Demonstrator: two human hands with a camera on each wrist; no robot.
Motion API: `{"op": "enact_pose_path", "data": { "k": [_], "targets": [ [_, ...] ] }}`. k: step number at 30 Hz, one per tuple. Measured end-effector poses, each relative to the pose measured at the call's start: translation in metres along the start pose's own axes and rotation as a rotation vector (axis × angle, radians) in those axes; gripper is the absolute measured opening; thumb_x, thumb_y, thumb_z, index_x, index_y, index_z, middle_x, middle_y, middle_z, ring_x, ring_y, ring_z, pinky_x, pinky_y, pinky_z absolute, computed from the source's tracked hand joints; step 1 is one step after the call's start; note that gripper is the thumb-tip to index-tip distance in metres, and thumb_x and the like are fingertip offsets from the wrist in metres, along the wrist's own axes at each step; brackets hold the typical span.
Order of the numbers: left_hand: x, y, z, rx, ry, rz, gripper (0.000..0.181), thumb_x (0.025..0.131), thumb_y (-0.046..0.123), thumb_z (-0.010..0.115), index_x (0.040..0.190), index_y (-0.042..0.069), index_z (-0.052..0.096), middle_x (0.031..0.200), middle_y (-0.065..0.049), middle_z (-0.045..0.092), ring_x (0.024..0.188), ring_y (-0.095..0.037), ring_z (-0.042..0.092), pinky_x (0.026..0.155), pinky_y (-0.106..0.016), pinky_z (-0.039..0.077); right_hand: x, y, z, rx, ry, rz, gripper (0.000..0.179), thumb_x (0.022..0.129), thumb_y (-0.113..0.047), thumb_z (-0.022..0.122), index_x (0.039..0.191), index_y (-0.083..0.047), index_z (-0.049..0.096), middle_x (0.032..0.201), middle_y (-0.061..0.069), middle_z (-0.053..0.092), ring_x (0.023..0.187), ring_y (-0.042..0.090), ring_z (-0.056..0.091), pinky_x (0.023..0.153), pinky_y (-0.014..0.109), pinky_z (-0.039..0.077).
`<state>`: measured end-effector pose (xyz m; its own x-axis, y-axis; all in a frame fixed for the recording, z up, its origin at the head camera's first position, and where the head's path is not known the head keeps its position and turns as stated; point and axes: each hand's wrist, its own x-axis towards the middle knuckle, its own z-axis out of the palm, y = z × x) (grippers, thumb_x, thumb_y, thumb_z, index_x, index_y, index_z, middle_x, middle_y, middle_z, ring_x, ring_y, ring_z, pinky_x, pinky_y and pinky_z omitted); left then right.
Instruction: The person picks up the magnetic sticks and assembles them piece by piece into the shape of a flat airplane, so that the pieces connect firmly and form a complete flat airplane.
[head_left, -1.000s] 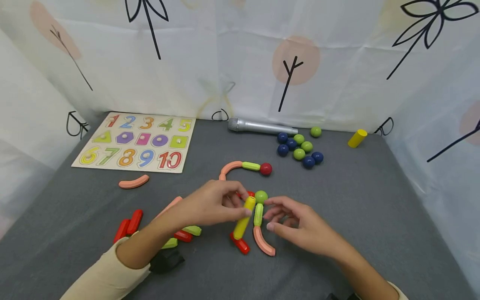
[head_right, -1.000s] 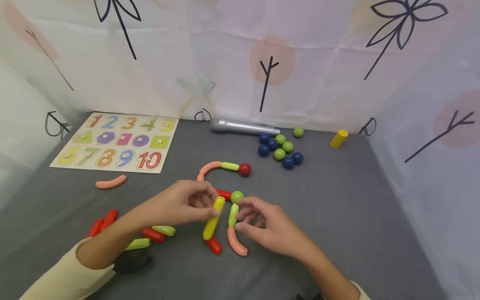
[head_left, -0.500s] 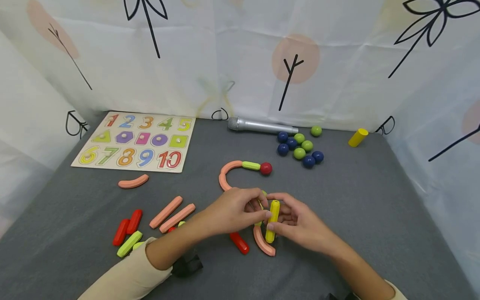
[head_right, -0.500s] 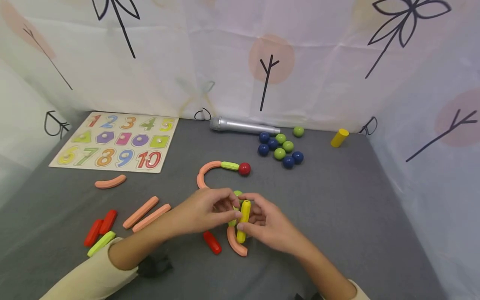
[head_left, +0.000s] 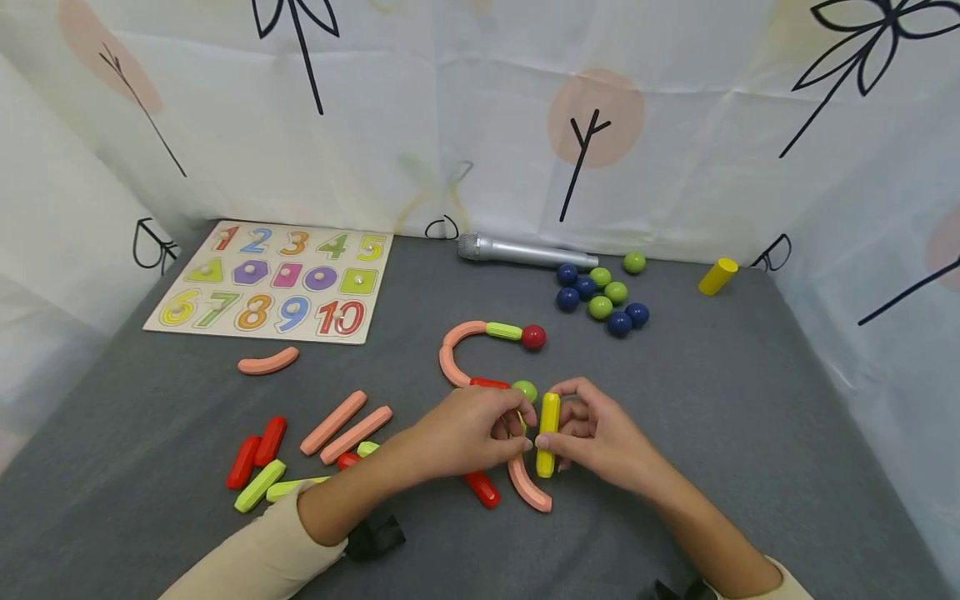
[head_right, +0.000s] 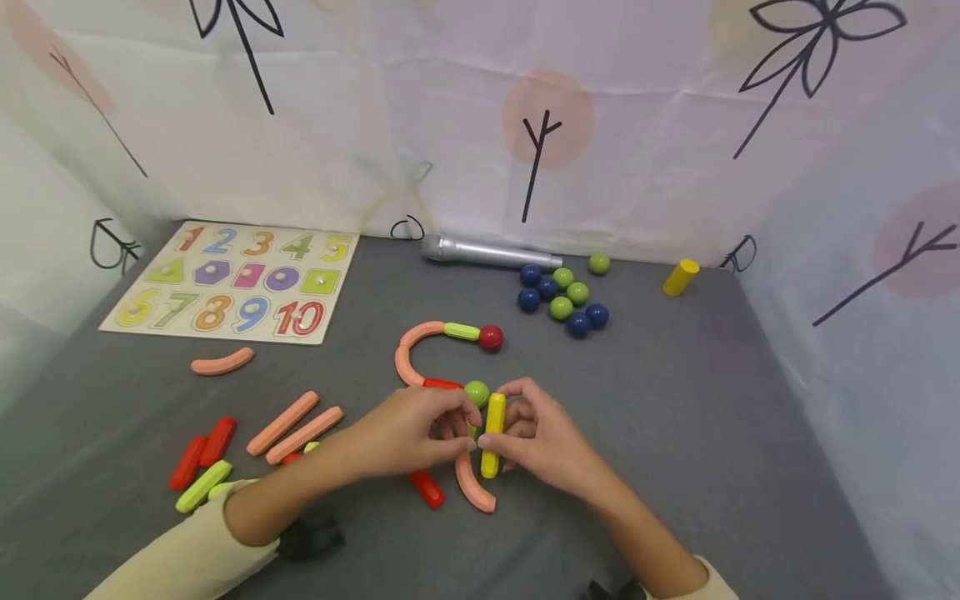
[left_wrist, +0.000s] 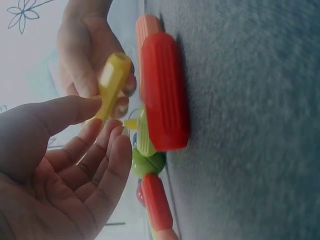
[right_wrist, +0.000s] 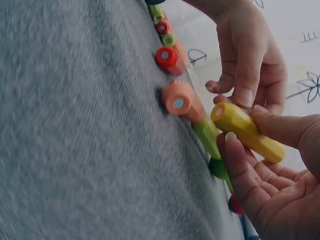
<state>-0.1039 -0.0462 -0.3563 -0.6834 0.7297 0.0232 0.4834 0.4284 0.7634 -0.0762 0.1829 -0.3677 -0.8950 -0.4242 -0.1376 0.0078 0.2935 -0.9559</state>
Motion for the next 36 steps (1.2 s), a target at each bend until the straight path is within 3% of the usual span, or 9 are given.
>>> {"op": "enact_pose_path", "data": {
  "k": [6, 11, 16, 25, 36],
  "targets": [
    [0.0, 0.006, 0.009, 0.114, -0.066, -0.025, 0.024, 0.086, 0.023, 0.082, 0.1, 0.015, 0.065, 0.079, 0.01, 0.058, 0.061, -0.002, 0.05, 0.058, -0.021, 0.044, 0.001, 0.005, -0.006, -0.117, 0.01, 0.064, 0.058, 0.088, -0.013, 0.078, 0.132, 0.002, 0.044, 0.078, 0.011, 0.061, 0.06, 0.026, 0.062, 0.056, 0.036, 0.054],
    [-0.003, 0.014, 0.018, 0.316, -0.14, 0.058, 0.027, 0.08, 0.037, 0.086, 0.092, 0.022, 0.068, 0.078, 0.012, 0.05, 0.062, 0.0, 0.045, 0.055, -0.019, 0.038, 0.0, 0.006, -0.01, -0.293, -0.025, 0.077, 0.052, 0.089, -0.021, 0.078, 0.13, -0.002, 0.051, 0.068, 0.003, 0.059, 0.051, 0.022, 0.058, 0.047, 0.032, 0.048],
    [-0.002, 0.018, 0.026, 0.454, -0.159, 0.096, 0.023, 0.078, 0.036, 0.087, 0.084, 0.026, 0.068, 0.076, 0.013, 0.045, 0.063, 0.0, 0.041, 0.054, -0.017, 0.035, -0.001, 0.007, -0.011, -0.325, -0.054, 0.124, 0.043, 0.093, -0.024, 0.074, 0.122, -0.002, 0.053, 0.062, 0.002, 0.059, 0.045, 0.018, 0.054, 0.041, 0.031, 0.044],
    [0.0, 0.018, 0.031, 0.477, -0.166, 0.09, 0.023, 0.08, 0.036, 0.086, 0.077, 0.027, 0.065, 0.074, 0.013, 0.043, 0.062, -0.001, 0.04, 0.052, -0.018, 0.034, -0.002, 0.007, -0.011, -0.318, -0.056, 0.191, 0.047, 0.094, -0.027, 0.073, 0.126, -0.004, 0.049, 0.06, 0.004, 0.06, 0.043, 0.017, 0.054, 0.039, 0.033, 0.045],
    [0.0, 0.018, 0.032, 0.485, -0.167, 0.079, 0.023, 0.08, 0.036, 0.086, 0.076, 0.028, 0.065, 0.073, 0.012, 0.042, 0.062, -0.001, 0.04, 0.051, -0.019, 0.034, -0.002, 0.004, -0.014, -0.347, -0.039, 0.197, 0.043, 0.095, -0.03, 0.071, 0.125, -0.006, 0.051, 0.058, 0.002, 0.059, 0.042, 0.016, 0.052, 0.038, 0.032, 0.043]
  ]
}}
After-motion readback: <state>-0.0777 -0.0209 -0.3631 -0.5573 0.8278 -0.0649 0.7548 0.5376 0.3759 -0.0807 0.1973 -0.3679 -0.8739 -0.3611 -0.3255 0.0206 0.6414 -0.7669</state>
